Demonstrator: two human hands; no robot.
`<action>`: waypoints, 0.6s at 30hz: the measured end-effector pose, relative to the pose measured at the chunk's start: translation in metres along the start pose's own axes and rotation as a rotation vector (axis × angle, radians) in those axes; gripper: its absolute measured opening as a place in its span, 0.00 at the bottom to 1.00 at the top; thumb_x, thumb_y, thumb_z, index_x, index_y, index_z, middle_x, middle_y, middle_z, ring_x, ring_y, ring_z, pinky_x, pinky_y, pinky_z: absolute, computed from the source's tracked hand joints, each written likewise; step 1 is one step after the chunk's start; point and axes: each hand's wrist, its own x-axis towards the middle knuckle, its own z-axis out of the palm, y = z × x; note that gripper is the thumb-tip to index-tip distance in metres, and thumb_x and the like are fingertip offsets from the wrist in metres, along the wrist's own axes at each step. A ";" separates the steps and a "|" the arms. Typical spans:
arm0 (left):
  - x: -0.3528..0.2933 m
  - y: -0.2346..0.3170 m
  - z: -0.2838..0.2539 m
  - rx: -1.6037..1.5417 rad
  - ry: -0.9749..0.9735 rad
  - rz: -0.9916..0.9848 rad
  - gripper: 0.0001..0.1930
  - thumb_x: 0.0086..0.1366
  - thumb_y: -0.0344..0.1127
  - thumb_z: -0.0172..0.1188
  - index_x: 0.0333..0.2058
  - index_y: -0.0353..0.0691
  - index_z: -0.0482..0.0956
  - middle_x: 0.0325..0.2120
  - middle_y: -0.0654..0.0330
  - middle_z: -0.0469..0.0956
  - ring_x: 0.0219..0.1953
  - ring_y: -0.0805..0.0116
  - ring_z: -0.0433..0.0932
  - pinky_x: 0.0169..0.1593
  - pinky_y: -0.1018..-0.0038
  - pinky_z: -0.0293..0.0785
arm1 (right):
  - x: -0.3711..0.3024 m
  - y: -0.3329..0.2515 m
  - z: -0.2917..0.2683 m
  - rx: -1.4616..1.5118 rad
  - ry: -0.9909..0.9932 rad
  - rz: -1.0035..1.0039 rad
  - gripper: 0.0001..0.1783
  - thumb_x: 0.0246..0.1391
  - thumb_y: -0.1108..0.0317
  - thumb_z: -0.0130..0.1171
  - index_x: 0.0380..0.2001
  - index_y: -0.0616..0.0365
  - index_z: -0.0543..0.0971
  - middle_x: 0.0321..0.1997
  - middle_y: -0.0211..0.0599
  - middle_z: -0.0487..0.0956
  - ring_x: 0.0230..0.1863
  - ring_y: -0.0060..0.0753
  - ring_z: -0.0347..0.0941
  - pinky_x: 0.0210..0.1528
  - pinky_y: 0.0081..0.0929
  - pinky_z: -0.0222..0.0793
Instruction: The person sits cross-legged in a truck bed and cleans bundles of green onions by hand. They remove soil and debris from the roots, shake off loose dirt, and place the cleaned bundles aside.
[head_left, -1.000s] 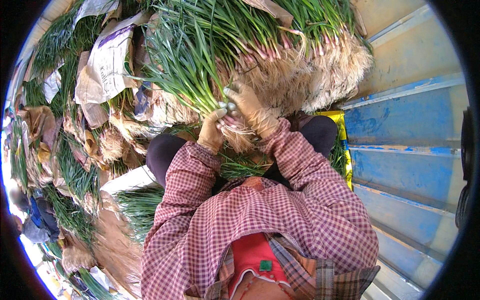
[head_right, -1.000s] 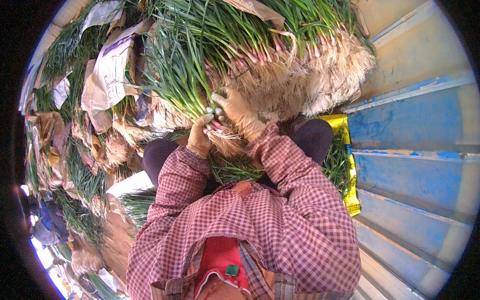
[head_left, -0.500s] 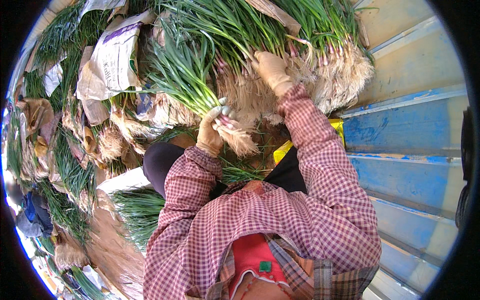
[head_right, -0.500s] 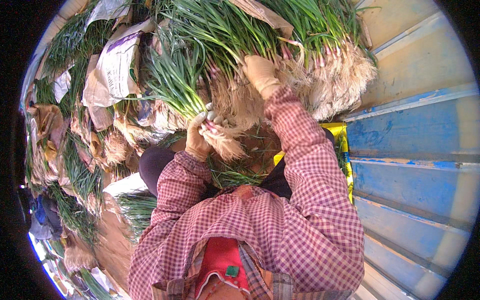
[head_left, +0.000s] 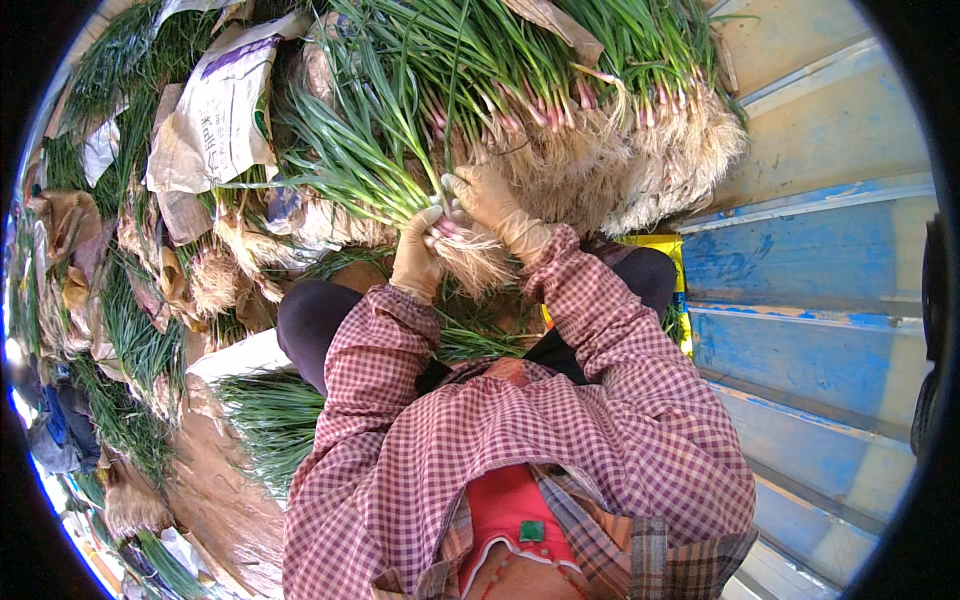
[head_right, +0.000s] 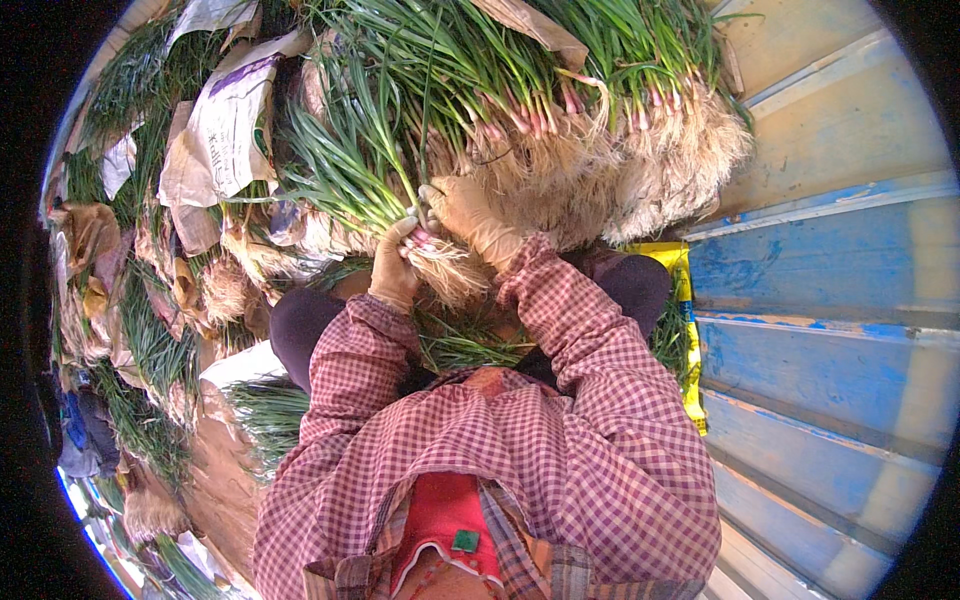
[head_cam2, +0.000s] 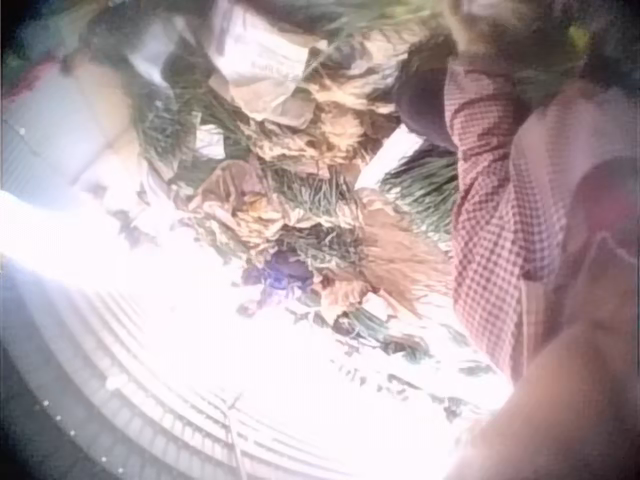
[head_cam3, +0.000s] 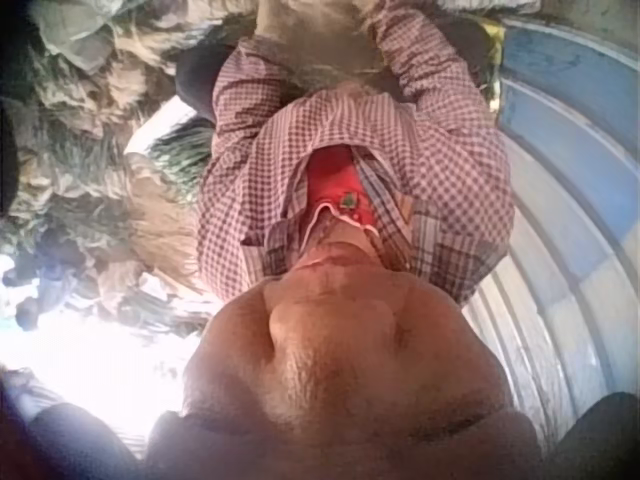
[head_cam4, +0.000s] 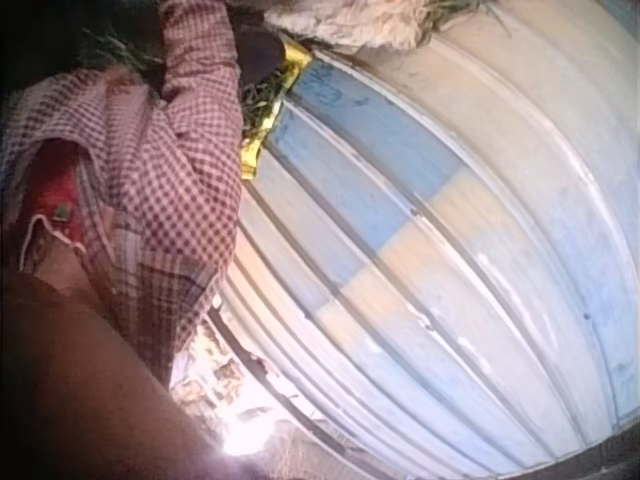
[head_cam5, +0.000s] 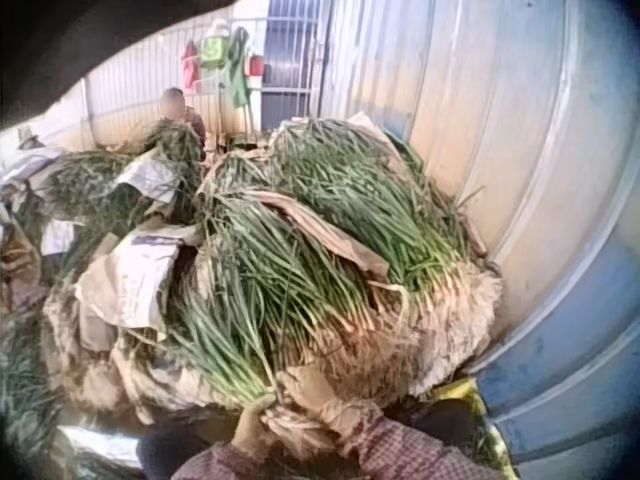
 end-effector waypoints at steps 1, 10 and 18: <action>0.001 0.003 -0.006 -0.032 -0.059 -0.037 0.12 0.55 0.28 0.53 0.38 0.31 0.70 0.29 0.55 0.75 0.28 0.65 0.75 0.35 0.68 0.76 | 0.000 -0.006 0.005 0.055 -0.012 0.061 0.16 0.54 0.61 0.51 0.25 0.65 0.75 0.19 0.42 0.74 0.21 0.33 0.71 0.25 0.30 0.65; -0.051 0.028 0.020 -0.402 -0.606 -0.055 0.14 0.54 0.32 0.54 0.41 0.38 0.69 0.30 0.63 0.71 0.28 0.76 0.67 0.35 0.78 0.68 | 0.015 0.022 -0.010 -0.292 -0.383 0.338 0.20 0.58 0.54 0.44 0.33 0.61 0.76 0.33 0.46 0.77 0.38 0.36 0.74 0.41 0.32 0.69; -0.042 0.025 0.007 -0.386 -0.531 -0.082 0.20 0.57 0.33 0.54 0.49 0.38 0.66 0.28 0.65 0.68 0.32 0.73 0.66 0.43 0.73 0.66 | 0.117 -0.024 -0.066 -0.629 -0.094 0.214 0.15 0.57 0.58 0.45 0.39 0.56 0.74 0.30 0.38 0.77 0.31 0.36 0.74 0.35 0.33 0.71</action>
